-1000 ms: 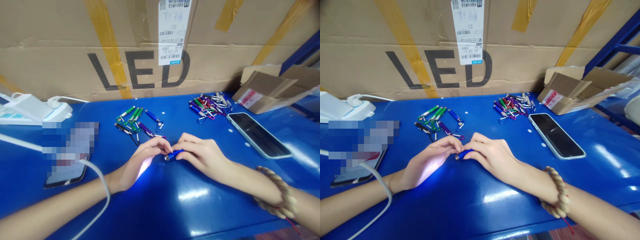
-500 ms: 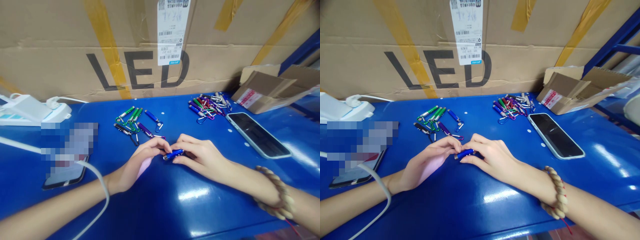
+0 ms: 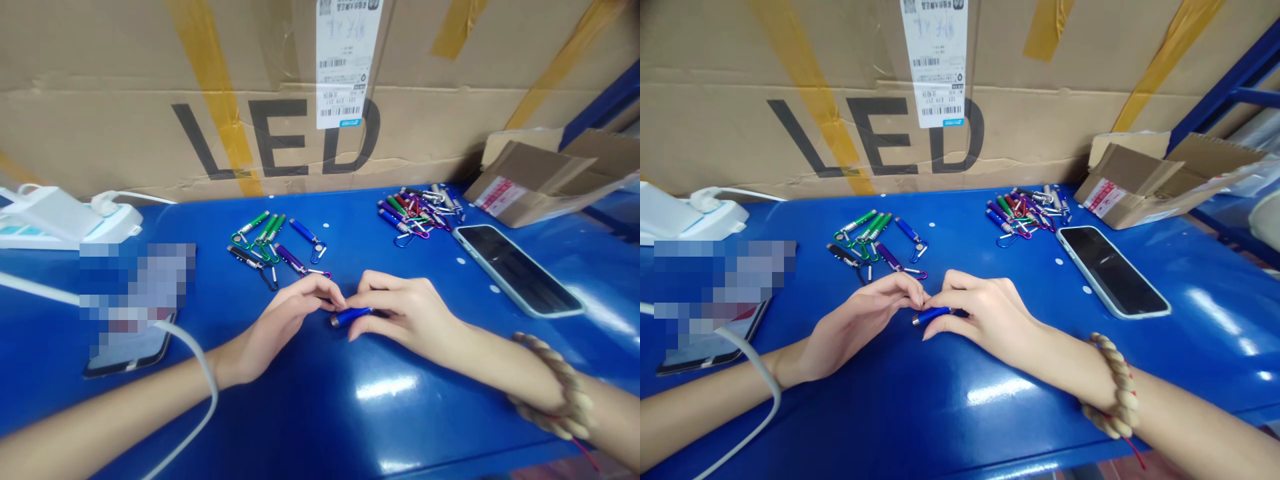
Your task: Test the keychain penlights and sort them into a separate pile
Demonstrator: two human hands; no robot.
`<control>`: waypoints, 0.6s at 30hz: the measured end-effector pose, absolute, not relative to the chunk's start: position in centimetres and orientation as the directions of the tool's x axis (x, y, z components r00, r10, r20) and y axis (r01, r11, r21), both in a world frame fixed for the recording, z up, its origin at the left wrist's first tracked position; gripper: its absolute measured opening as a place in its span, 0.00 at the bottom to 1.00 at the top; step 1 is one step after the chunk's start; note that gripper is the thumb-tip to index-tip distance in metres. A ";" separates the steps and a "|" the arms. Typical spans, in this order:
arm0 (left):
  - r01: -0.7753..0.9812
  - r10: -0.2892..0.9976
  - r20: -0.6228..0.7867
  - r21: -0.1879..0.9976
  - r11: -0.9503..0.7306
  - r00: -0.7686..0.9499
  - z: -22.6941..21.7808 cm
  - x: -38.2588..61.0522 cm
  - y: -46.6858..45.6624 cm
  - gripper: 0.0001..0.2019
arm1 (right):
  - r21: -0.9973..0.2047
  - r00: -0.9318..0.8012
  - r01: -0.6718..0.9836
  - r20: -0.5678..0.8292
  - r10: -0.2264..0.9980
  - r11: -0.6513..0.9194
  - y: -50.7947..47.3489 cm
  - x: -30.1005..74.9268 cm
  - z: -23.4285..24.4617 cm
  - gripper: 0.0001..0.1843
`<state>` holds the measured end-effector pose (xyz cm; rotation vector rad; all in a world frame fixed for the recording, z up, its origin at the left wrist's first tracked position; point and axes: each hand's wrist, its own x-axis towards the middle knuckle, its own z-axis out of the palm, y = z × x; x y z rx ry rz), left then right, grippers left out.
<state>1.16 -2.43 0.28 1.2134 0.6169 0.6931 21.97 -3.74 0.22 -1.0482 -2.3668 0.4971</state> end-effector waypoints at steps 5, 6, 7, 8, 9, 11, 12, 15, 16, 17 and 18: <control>-0.159 0.753 -0.040 0.969 0.191 0.656 0.2 1.1 -2.4 0.09 | -0.515 -0.561 0.580 0.309 0.768 0.631 -3.6 22.0 0.1 0.15; -0.162 0.752 -0.038 0.968 0.190 0.658 0.2 1.1 -2.4 0.09 | -0.515 -0.559 0.581 0.311 0.769 0.631 -3.6 22.0 0.1 0.15; -0.162 0.752 -0.037 0.968 0.190 0.658 0.2 1.1 -2.4 0.09 | -0.513 -0.558 0.582 0.312 0.769 0.631 -3.6 21.9 0.1 0.15; -0.162 0.751 -0.038 0.968 0.191 0.659 0.2 1.0 -2.4 0.09 | -0.511 -0.557 0.583 0.314 0.769 0.632 -3.6 21.9 0.1 0.15; -0.163 0.750 -0.036 0.968 0.191 0.661 0.2 1.0 -2.5 0.09 | -0.511 -0.554 0.584 0.318 0.770 0.631 -3.7 21.8 0.1 0.15; -0.168 0.752 -0.032 0.967 0.189 0.658 0.2 1.0 -2.5 0.09 | -0.528 -0.536 0.586 0.317 0.783 0.615 -3.7 21.7 0.1 0.14; -0.170 0.755 -0.034 0.967 0.192 0.655 0.2 1.1 -2.5 0.09 | -0.544 -0.517 0.591 0.311 0.797 0.595 -3.8 21.6 0.2 0.13; -0.175 0.776 -0.060 0.961 0.216 0.628 0.1 1.2 -2.7 0.08 | -0.597 -0.424 0.626 0.278 0.862 0.501 -3.5 21.7 0.4 0.15; -0.182 0.803 -0.063 0.961 0.210 0.592 0.1 1.2 -2.7 0.07 | -0.609 -0.387 0.641 0.270 0.882 0.467 -3.3 21.8 0.5 0.15; -0.190 0.843 -0.058 0.964 0.187 0.536 0.1 1.2 -2.7 0.06 | -0.617 -0.348 0.656 0.264 0.899 0.435 -3.1 22.1 0.6 0.15; -0.200 0.888 -0.039 0.969 0.146 0.458 0.1 1.1 -2.7 0.05 | -0.623 -0.310 0.670 0.259 0.915 0.404 -2.7 22.4 0.7 0.15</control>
